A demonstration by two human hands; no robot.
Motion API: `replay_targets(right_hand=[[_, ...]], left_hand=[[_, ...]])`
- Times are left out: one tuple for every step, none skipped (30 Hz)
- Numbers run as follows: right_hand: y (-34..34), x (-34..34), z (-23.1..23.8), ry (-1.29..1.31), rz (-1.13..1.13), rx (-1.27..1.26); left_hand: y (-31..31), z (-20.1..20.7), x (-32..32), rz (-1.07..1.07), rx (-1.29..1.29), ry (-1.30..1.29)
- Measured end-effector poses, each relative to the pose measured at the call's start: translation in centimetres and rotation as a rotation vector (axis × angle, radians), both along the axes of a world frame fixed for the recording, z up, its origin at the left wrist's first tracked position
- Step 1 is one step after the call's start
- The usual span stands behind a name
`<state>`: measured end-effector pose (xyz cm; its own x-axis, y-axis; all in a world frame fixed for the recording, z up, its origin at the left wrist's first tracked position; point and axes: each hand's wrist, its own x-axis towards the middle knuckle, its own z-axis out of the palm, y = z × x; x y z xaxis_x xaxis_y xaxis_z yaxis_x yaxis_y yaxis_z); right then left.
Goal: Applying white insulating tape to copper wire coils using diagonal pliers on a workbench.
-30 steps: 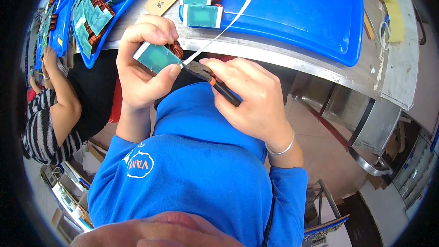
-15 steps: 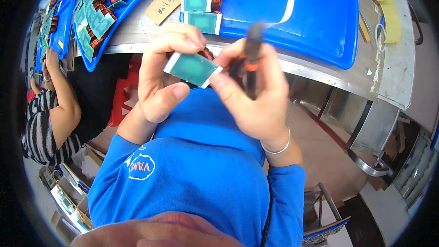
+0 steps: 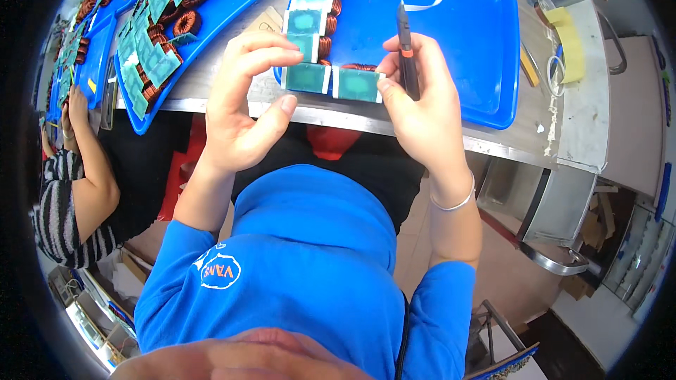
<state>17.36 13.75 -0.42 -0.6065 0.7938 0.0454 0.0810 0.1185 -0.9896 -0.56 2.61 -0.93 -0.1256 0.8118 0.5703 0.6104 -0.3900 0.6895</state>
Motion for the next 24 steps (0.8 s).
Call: replay_targets(right_hand=[[0.3, -0.1, -0.3, -0.041, 0.017, 0.004], [0.5, -0.1, -0.4, -0.081, 0.033, 0.008], [0.5, 0.0, -0.5, -0.084, 0.035, 0.002], [0.7, -0.1, -0.6, -0.097, 0.048, -0.004], [0.8, -0.1, -0.6, -0.110, 0.061, -0.010], [0.8, -0.1, -0.5, -0.112, 0.062, -0.012], [0.7, -0.1, -0.3, -0.156, 0.060, 0.114], [0.7, -0.1, -0.1, -0.201, 0.058, 0.240], [0.5, 0.0, 0.3, -0.203, 0.057, 0.237], [0.1, 0.3, 0.7, -0.167, -0.035, 0.357], [-0.5, 0.5, 1.1, -0.131, -0.127, 0.477], [-1.1, 0.9, 1.7, -0.132, -0.076, 0.522], [-1.8, 1.4, 2.1, -0.131, -0.028, 0.567], [-2.5, 1.4, 2.2, -0.181, 0.105, 0.574], [-3.0, 1.2, 2.2, -0.230, 0.239, 0.579], [-3.5, 0.9, 1.6, -0.224, 0.299, 0.555], [-4.0, 0.7, 0.9, -0.216, 0.360, 0.531], [-4.3, 0.7, 0.5, -0.233, 0.362, 0.555], [-4.6, 0.8, 0.2, -0.231, 0.364, 0.553], [-4.8, 0.8, -0.1, -0.225, 0.366, 0.506], [-5.0, 0.9, -0.2, -0.219, 0.367, 0.459], [-5.0, 0.9, -0.2, -0.216, 0.368, 0.459], [-5.1, 0.9, -0.1, -0.136, 0.325, 0.384], [-5.1, 0.9, 0.0, -0.056, 0.281, 0.309]], left_hand=[[-0.1, -0.1, -0.1, 0.003, -0.004, -0.002], [-0.3, -0.3, -0.2, 0.010, -0.017, -0.001], [-0.4, -0.4, -0.3, 0.015, -0.031, 0.000], [-0.3, -0.5, -0.4, 0.018, -0.034, -0.001], [-0.3, -0.5, -0.4, 0.011, -0.041, -0.002], [-0.3, -0.6, -0.5, 0.003, -0.047, -0.003], [-0.3, -0.6, -0.5, 0.003, -0.051, -0.005], [-0.3, -0.6, -0.5, 0.004, -0.056, -0.021], [-0.4, -0.5, -0.4, 0.005, -0.062, -0.037], [-0.6, -0.3, -0.3, 0.007, -0.066, -0.040], [-0.8, 0.0, -0.2, -0.033, -0.068, -0.129], [-1.0, 0.3, -0.1, -0.073, -0.069, -0.217], [-1.1, 0.7, 0.2, -0.073, -0.073, -0.218], [-1.4, 1.1, 0.4, -0.132, -0.099, -0.293], [-1.5, 1.3, 0.6, -0.189, -0.124, -0.368], [-1.4, 1.2, 0.6, -0.231, -0.126, -0.362], [-1.5, 1.1, 0.9, -0.219, -0.132, -0.308], [-1.6, 1.0, 1.1, -0.203, -0.154, -0.318], [-1.7, 0.8, 1.1, -0.188, -0.177, -0.328], [-2.0, 0.7, 1.2, -0.188, -0.168, -0.478], [-2.2, 0.5, 1.3, -0.187, -0.158, -0.627], [-2.1, 0.3, 1.1, -0.158, -0.113, -0.662], [-2.2, 0.5, 1.0, -0.126, -0.121, -0.683], [-2.4, 0.6, 1.0, -0.140, -0.169, -0.695]])
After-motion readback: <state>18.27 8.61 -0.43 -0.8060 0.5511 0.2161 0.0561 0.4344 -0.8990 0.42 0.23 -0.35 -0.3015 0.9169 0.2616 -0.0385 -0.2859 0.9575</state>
